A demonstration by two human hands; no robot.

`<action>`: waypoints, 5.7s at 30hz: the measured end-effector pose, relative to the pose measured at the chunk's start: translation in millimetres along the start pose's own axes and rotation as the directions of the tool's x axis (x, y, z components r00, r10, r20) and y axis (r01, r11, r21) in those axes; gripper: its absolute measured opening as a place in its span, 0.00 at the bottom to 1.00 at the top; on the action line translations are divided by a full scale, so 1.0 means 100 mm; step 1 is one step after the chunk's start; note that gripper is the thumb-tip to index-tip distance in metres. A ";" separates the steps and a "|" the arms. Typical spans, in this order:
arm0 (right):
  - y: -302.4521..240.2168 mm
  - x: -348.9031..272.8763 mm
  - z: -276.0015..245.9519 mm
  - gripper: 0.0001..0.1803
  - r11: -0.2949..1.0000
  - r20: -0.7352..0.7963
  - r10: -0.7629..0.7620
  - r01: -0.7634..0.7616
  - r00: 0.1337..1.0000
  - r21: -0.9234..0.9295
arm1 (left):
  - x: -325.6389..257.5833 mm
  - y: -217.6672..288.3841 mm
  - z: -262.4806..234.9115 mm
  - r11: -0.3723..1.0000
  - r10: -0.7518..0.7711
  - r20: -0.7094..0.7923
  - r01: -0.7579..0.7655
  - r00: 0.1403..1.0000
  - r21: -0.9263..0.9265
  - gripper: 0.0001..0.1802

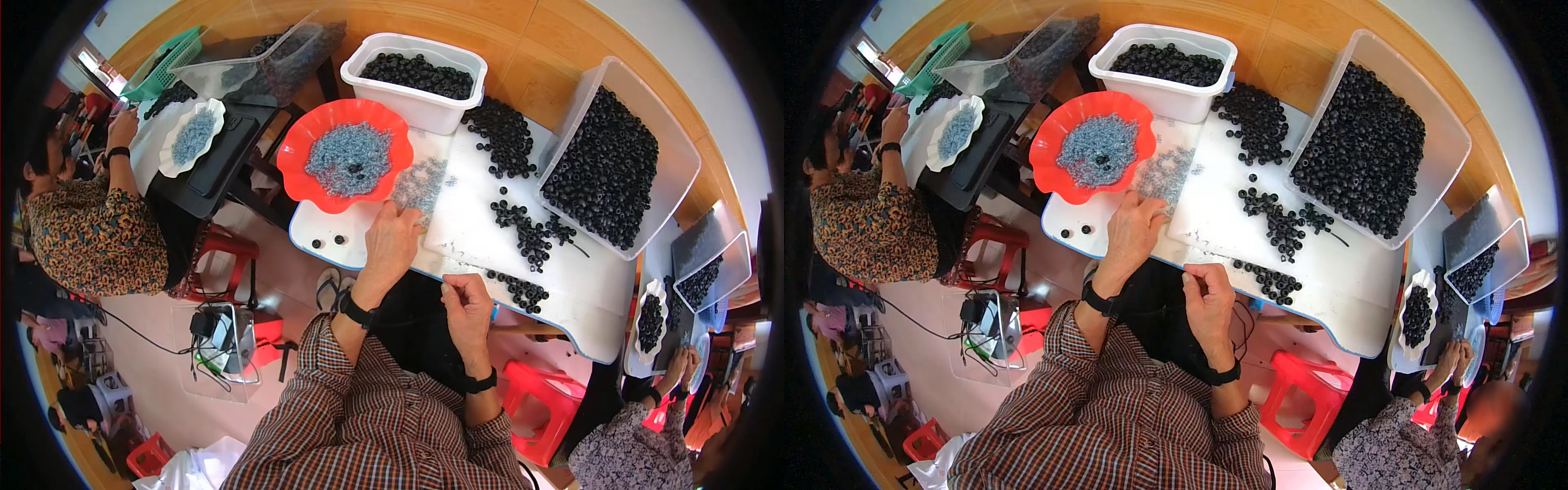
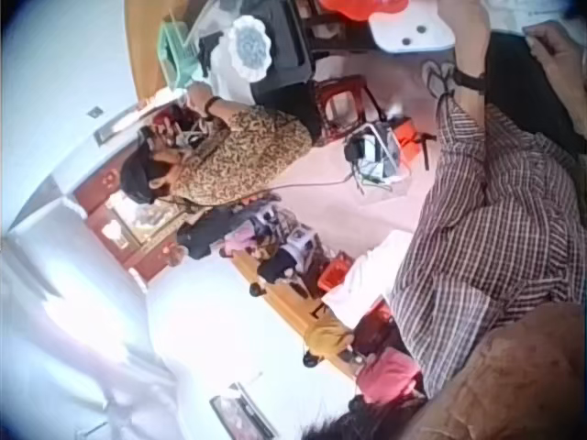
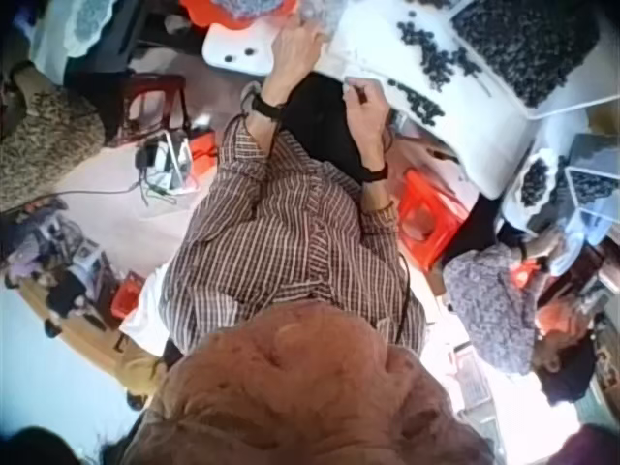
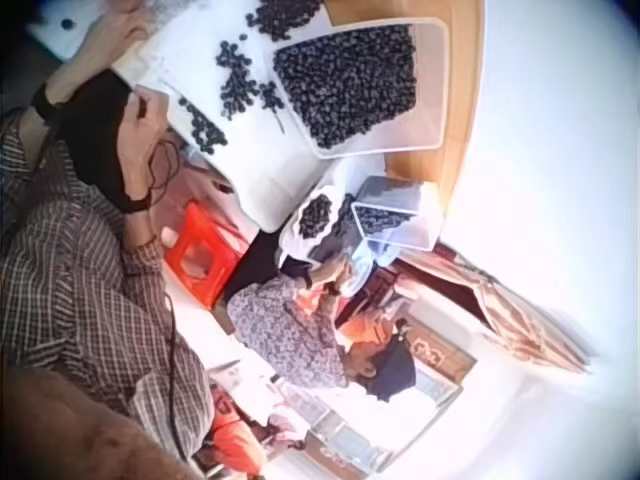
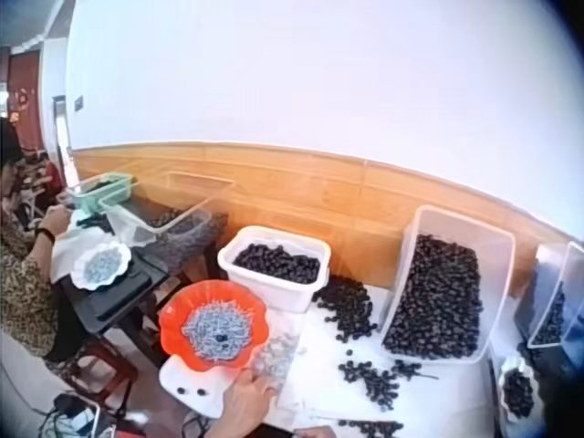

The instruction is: Sorting small black rubber or plastic components into different bins for production quality control.

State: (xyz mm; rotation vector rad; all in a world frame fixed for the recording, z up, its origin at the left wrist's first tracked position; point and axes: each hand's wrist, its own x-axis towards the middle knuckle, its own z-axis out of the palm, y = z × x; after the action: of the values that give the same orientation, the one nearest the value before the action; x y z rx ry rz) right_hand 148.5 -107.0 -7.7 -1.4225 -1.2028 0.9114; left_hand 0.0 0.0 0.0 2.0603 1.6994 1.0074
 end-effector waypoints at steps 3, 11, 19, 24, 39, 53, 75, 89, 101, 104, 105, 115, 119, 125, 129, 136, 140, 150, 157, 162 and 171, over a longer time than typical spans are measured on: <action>-0.02 0.00 0.00 0.06 1.000 -0.005 -0.015 0.015 1.000 -0.016 | 0.00 0.00 0.03 1.000 0.018 -0.017 -0.018 1.000 -0.001 0.10; 0.01 -0.01 0.00 0.06 0.999 -0.012 -0.032 0.031 0.999 -0.040 | -0.01 0.02 0.09 0.999 0.035 -0.012 -0.035 0.999 -0.012 0.05; -0.03 -0.05 -0.02 0.06 0.998 -0.025 -0.037 0.035 0.999 -0.060 | -0.04 -0.02 0.09 0.998 0.048 -0.039 -0.047 0.998 0.032 0.05; -0.04 -0.08 -0.03 0.05 0.997 -0.022 -0.053 0.051 0.998 -0.053 | -0.04 -0.02 0.11 0.994 0.080 -0.004 -0.080 0.997 0.080 0.06; -0.01 -0.02 -0.03 0.05 0.997 -0.040 -0.050 0.048 0.998 -0.053 | -0.03 -0.11 0.10 0.993 -0.022 -0.117 0.007 0.993 -0.120 0.09; -0.11 0.16 0.04 0.10 0.976 -0.128 -0.148 0.166 0.981 0.144 | -0.23 0.46 -0.05 0.677 -0.116 0.439 0.394 0.891 -0.621 0.15; 0.16 0.27 -0.39 0.04 0.993 -0.365 -0.118 0.117 0.924 -0.025 | 0.40 0.92 0.83 0.959 0.246 0.231 -0.202 0.941 -0.197 0.10; 0.18 0.24 -0.39 0.05 0.983 -0.361 -0.177 0.146 0.916 -0.112 | 0.41 0.94 0.78 0.972 0.214 0.307 -0.170 0.927 -0.165 0.12; 0.10 0.21 -0.34 0.04 0.994 -0.371 -0.105 0.095 0.923 -0.045 | 0.31 0.84 0.73 0.968 0.198 0.296 -0.138 0.934 -0.212 0.10; 0.10 0.21 -0.32 0.04 0.994 -0.368 -0.108 0.102 0.923 -0.035 | 0.29 0.80 0.75 0.955 0.256 0.246 -0.205 0.935 -0.213 0.10; 0.10 0.21 -0.32 0.04 0.993 -0.371 -0.118 0.109 0.921 -0.046 | 0.29 0.80 0.75 0.955 0.256 0.246 -0.205 0.935 -0.213 0.10; 0.05 0.20 -0.32 0.04 0.992 -0.365 -0.125 0.118 0.923 -0.041 | 0.23 0.69 0.76 0.900 0.277 0.173 -0.193 0.945 -0.390 0.09; 0.05 0.19 -0.32 0.04 0.996 -0.359 -0.089 0.088 0.929 -0.018 | 0.21 0.62 0.72 0.800 0.152 0.219 0.010 0.964 -0.600 0.09; -0.08 0.25 -0.37 0.04 0.971 -0.317 0.053 0.025 0.947 0.236 | 0.14 0.53 0.41 -0.001 0.043 0.662 0.662 0.748 -0.749 0.10; -0.17 0.28 -0.35 0.05 0.958 -0.295 0.032 0.054 0.955 0.281 | 0.04 0.53 0.33 -0.122 0.060 0.666 0.667 0.744 -0.735 0.12; -0.25 0.30 -0.26 0.06 0.951 -0.260 -0.016 0.095 0.965 0.294 | -0.08 0.50 0.23 -0.246 0.082 0.678 0.674 0.730 -0.696 0.14; -0.28 0.30 -0.22 0.05 0.956 -0.283 -0.026 0.107 0.959 0.274 | -0.14 0.47 0.21 -0.324 0.119 0.651 0.649 0.750 -0.689 0.15; -0.31 0.25 -0.21 0.05 0.954 -0.251 0.011 0.065 0.968 0.293 | -0.21 0.43 0.17 -0.336 0.096 0.622 0.613 0.777 -0.714 0.13; -0.34 0.24 -0.16 0.05 0.950 -0.223 -0.006 0.075 0.975 0.303 | -0.24 0.41 0.16 -0.371 0.052 0.637 0.607 0.769 -0.702 0.12; -0.36 0.23 -0.15 0.05 0.961 -0.216 -0.003 0.063 0.976 0.270 | -0.25 0.43 0.13 -0.373 0.047 0.647 0.614 0.761 -0.695 0.12; -0.37 0.24 -0.12 0.06 0.966 -0.205 -0.078 0.125 0.976 0.228 | -0.30 0.46 0.12 -0.274 -0.044 0.616 0.584 0.786 -0.764 0.10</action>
State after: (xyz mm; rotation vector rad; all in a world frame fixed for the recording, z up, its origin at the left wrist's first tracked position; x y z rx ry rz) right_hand 157.5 -86.7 32.0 -1.2134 -0.9748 0.7965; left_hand 40.4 -38.1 9.4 0.4378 0.5245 1.0120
